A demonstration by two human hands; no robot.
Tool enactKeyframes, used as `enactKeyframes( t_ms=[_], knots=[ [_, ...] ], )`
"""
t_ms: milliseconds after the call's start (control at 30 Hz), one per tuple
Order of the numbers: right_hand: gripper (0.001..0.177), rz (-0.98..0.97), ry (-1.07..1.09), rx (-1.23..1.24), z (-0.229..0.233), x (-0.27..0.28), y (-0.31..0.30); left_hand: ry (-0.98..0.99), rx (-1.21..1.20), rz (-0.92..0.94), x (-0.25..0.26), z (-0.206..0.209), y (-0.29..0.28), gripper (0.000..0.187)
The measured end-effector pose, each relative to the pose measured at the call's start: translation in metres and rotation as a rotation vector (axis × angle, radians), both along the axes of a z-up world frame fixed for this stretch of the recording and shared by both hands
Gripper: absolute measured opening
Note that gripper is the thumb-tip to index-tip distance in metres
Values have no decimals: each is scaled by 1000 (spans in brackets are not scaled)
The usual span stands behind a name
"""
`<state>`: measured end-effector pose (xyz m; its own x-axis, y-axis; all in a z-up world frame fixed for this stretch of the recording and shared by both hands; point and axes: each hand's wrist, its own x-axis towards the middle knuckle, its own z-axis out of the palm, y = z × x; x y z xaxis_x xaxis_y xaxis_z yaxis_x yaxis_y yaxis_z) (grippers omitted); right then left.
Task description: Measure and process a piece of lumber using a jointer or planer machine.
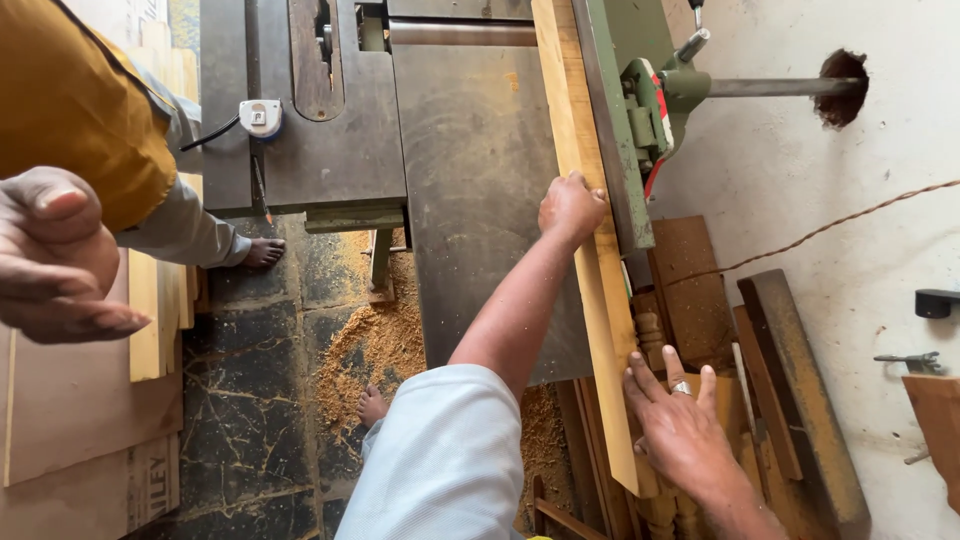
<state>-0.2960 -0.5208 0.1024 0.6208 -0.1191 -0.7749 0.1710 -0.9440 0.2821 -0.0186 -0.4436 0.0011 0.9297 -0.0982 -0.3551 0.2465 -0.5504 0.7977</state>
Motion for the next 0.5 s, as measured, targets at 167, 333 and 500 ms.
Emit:
enactKeyframes(
  t_ms=[167, 333, 500],
  knots=[
    [101, 7, 7, 2, 0, 15, 2, 26, -5, -16, 12, 8, 4, 39],
    [103, 19, -17, 6, -1, 22, 3, 50, -9, -25, 21, 11, 7, 40],
    [100, 32, -53, 5, -5, 28, 0, 31, -11, -25, 32, 7, 6, 40]
  ],
)
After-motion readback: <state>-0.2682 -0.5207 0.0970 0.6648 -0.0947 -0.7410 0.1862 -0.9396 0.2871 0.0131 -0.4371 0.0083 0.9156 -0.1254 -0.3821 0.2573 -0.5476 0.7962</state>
